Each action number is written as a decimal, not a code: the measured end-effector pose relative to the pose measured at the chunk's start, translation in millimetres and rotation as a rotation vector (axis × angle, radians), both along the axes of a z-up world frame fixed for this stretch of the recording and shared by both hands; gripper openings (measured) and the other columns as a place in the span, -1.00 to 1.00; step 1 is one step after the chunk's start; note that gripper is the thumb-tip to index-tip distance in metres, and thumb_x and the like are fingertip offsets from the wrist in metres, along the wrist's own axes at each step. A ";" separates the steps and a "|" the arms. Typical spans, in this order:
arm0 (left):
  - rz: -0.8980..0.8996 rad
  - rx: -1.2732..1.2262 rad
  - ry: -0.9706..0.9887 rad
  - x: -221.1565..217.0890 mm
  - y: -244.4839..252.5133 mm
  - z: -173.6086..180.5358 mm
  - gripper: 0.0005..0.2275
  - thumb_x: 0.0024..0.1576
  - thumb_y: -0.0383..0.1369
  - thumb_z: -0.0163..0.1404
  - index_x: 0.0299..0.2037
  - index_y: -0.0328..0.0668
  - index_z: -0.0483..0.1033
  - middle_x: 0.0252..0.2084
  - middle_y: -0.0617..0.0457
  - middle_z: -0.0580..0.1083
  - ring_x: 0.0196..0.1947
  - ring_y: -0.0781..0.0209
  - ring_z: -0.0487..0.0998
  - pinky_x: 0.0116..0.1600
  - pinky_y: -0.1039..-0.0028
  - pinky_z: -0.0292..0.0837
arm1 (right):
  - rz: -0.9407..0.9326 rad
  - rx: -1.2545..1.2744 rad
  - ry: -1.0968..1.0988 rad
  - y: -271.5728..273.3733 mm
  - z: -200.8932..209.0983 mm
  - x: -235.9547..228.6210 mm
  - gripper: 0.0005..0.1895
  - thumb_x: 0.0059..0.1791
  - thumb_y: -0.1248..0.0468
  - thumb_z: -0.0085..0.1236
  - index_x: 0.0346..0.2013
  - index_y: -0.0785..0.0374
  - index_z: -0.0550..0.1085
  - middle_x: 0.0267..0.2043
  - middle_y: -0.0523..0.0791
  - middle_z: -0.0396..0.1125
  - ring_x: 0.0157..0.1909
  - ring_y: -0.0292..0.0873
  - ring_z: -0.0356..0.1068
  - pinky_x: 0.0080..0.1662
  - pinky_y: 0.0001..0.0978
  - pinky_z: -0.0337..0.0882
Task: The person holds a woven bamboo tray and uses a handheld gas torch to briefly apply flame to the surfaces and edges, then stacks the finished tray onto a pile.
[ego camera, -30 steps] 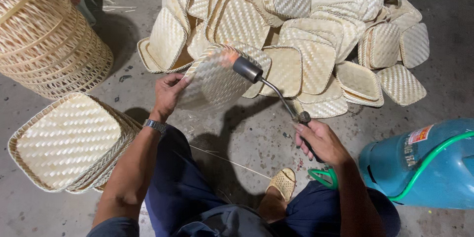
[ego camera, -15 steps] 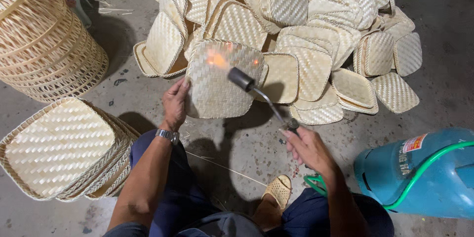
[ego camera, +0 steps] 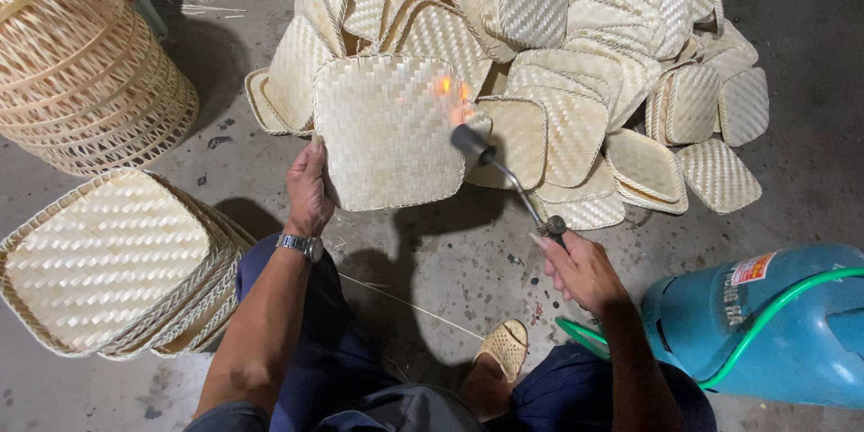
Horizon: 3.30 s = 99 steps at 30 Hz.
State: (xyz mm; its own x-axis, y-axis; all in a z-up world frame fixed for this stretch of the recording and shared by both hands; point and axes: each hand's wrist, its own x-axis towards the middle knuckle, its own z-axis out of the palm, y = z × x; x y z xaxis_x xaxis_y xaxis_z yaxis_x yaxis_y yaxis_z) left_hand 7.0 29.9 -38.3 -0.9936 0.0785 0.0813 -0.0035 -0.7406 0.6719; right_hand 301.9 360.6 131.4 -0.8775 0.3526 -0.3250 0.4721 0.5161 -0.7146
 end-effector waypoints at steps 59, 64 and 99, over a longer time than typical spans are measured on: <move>-0.008 0.297 -0.031 13.8 -13.1 36.2 -0.80 0.35 -0.39 -0.07 0.08 -0.33 0.49 0.06 -0.07 0.57 0.01 0.13 0.60 0.19 0.22 0.58 | -0.036 0.024 -0.046 10.0 27.9 26.9 -0.51 0.04 -0.05 0.00 -0.49 0.35 0.46 -0.65 -0.11 0.31 -0.65 -0.23 0.26 -0.56 -0.38 0.27; 0.009 0.350 -0.046 7.8 -8.4 29.5 -0.82 0.34 -0.40 -0.08 0.03 -0.33 0.50 0.06 -0.09 0.56 0.02 0.13 0.60 0.22 0.23 0.58 | -0.028 0.069 0.011 12.6 14.3 29.2 -0.49 0.08 -0.03 -0.02 -0.46 0.39 0.48 -0.66 -0.09 0.30 -0.64 -0.23 0.26 -0.53 -0.40 0.27; -0.141 0.113 -0.015 52.6 25.6 15.7 -0.97 0.27 -0.51 0.07 -0.20 -0.26 0.48 -0.16 0.00 0.57 -0.17 0.24 0.59 0.03 0.32 0.59 | -0.184 -0.562 0.305 -35.9 -45.3 -24.5 -0.80 0.06 0.22 0.17 -0.16 0.30 0.43 -0.49 -0.14 0.28 -0.60 -0.33 0.23 -0.58 -0.48 0.26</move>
State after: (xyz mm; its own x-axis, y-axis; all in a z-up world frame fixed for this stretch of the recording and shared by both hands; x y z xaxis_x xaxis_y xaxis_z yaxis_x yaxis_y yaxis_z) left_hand 59.5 55.5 -22.6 -0.9746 0.2084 0.0824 -0.1223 -0.8026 0.5838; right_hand 277.4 324.6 86.1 -0.9009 0.3549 -0.2500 0.2509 -0.0443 -0.9670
